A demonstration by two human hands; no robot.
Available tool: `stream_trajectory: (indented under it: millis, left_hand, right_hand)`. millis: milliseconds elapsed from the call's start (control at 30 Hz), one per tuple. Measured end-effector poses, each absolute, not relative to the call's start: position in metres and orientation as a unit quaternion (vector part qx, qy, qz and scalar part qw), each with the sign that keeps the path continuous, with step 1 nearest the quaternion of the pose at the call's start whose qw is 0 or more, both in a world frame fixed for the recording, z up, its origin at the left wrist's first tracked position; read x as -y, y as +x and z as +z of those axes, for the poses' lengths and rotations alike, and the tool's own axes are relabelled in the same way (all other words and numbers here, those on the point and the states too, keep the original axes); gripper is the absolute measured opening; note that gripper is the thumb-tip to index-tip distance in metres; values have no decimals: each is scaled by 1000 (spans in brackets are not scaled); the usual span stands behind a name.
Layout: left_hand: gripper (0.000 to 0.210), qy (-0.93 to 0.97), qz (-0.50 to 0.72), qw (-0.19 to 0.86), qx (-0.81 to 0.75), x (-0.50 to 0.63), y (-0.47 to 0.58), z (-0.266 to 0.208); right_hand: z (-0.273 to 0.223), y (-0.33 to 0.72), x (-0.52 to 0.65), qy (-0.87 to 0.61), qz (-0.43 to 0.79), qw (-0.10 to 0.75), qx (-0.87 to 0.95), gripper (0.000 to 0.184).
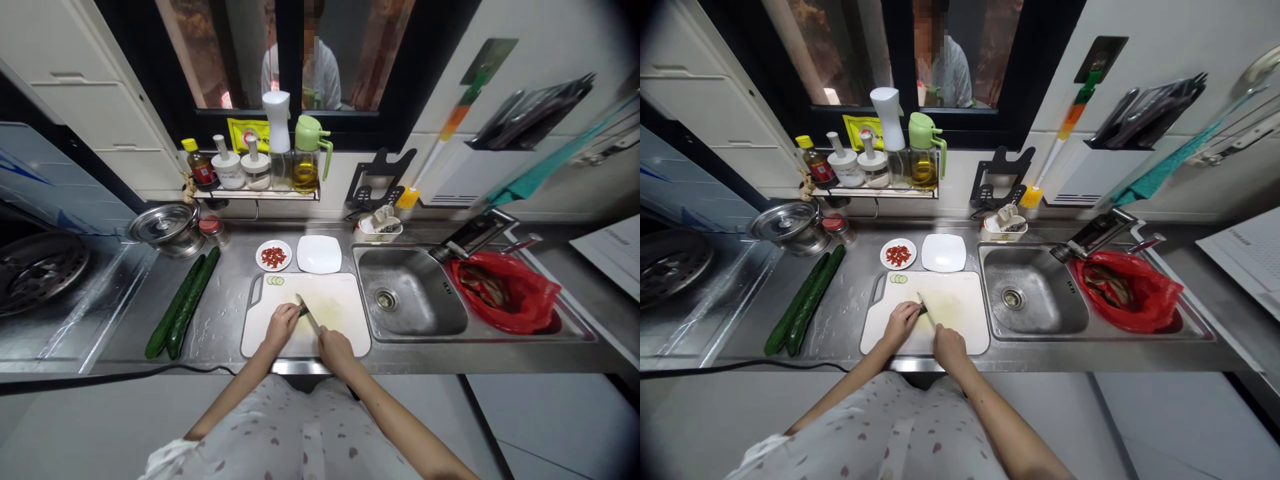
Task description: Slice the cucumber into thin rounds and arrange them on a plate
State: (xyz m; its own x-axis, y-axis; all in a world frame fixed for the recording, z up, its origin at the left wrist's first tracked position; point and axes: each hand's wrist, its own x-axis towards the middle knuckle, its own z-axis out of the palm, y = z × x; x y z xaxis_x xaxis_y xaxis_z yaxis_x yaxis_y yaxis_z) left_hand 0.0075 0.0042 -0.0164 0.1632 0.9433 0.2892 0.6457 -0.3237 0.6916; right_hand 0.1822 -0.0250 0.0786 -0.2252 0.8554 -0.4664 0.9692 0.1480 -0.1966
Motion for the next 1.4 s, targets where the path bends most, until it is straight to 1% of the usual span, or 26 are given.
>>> stream_trajectory:
  millis: [567, 1067, 1400]
  left_hand:
    - [23, 743, 367, 197, -525, -6, 6, -19]
    - [23, 744, 371, 190, -522, -6, 7, -20]
    - [23, 741, 370, 192, -526, -7, 7, -20]
  right_hand:
    - [71, 166, 3, 597, -226, 126, -759, 29]
    - [71, 186, 23, 595, -233, 134, -757, 27]
    - [69, 178, 14, 594, -230, 137, -758, 26]
